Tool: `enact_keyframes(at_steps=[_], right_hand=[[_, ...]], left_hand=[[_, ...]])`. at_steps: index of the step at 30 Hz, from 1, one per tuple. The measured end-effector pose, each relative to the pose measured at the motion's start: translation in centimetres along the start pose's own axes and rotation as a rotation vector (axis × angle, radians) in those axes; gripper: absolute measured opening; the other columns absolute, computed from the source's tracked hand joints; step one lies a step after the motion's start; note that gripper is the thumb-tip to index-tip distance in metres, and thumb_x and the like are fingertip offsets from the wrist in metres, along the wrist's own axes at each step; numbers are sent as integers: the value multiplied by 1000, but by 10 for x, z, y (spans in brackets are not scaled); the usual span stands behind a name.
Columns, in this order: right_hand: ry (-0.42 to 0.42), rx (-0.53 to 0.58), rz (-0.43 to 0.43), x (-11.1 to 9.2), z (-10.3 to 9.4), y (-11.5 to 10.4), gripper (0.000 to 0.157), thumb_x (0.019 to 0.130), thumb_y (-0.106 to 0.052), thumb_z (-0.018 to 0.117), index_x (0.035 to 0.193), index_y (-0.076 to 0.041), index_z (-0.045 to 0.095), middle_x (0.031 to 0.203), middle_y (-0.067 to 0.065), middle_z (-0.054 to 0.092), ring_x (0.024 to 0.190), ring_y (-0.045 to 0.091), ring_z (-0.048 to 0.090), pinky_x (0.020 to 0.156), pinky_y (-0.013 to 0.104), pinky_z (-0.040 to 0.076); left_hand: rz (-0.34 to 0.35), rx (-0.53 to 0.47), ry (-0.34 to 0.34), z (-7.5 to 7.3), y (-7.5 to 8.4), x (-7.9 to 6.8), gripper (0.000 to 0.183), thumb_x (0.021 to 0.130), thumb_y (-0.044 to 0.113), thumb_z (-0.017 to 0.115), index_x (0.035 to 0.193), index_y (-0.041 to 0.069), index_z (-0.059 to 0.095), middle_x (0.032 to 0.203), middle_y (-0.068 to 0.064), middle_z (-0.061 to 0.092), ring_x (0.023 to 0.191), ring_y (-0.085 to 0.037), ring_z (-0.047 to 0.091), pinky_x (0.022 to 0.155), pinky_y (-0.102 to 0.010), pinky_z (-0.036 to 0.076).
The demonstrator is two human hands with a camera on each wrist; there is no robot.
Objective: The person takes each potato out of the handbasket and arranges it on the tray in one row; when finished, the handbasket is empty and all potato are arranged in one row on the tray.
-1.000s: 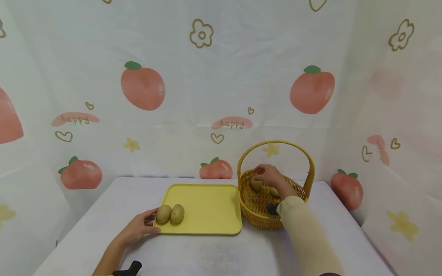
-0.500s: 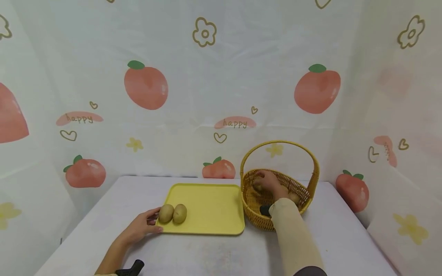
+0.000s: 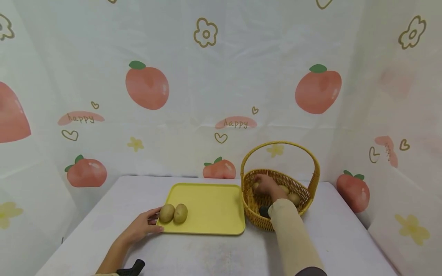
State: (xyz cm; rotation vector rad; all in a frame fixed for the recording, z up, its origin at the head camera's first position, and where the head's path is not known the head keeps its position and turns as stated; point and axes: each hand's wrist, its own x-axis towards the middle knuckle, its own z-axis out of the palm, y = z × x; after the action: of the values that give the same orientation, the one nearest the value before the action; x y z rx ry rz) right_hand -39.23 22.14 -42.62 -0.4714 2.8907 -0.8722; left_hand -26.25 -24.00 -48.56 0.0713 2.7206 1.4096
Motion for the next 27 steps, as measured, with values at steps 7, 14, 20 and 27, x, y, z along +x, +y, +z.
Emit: enact_keyframes(at_steps=[7,14,20,27], right_hand=[[-32,47,4,-3,-10,0,40,76,0,72,115,1,64,109,22,58,81,29,53,62,36,47],[-77,111,-40,-12,-23,-10,42,82,0,70,123,0,60,100,14,60,71,21,56,63,40,52],[-58,128,-82,-23,-31,-20,45,81,-3,71,124,-2,59,104,13,59,69,21,57,62,39,51],[26,83,-176,-44,-34,-34,44,79,-11,78,121,-8,64,122,13,58,91,25,56,71,36,49]], left_hand=[[15,5,-2,1,2,2,85,69,15,87,140,-6,45,126,-21,59,108,-34,60,93,-46,50],[24,27,3,0,0,0,85,69,15,87,140,-6,45,127,-22,59,108,-35,60,94,-47,49],[30,21,-1,-1,0,0,85,69,15,87,139,-7,45,127,-22,58,107,-33,61,93,-46,50],[41,5,-4,1,0,1,85,69,13,87,139,-8,44,127,-23,58,107,-34,61,94,-47,49]])
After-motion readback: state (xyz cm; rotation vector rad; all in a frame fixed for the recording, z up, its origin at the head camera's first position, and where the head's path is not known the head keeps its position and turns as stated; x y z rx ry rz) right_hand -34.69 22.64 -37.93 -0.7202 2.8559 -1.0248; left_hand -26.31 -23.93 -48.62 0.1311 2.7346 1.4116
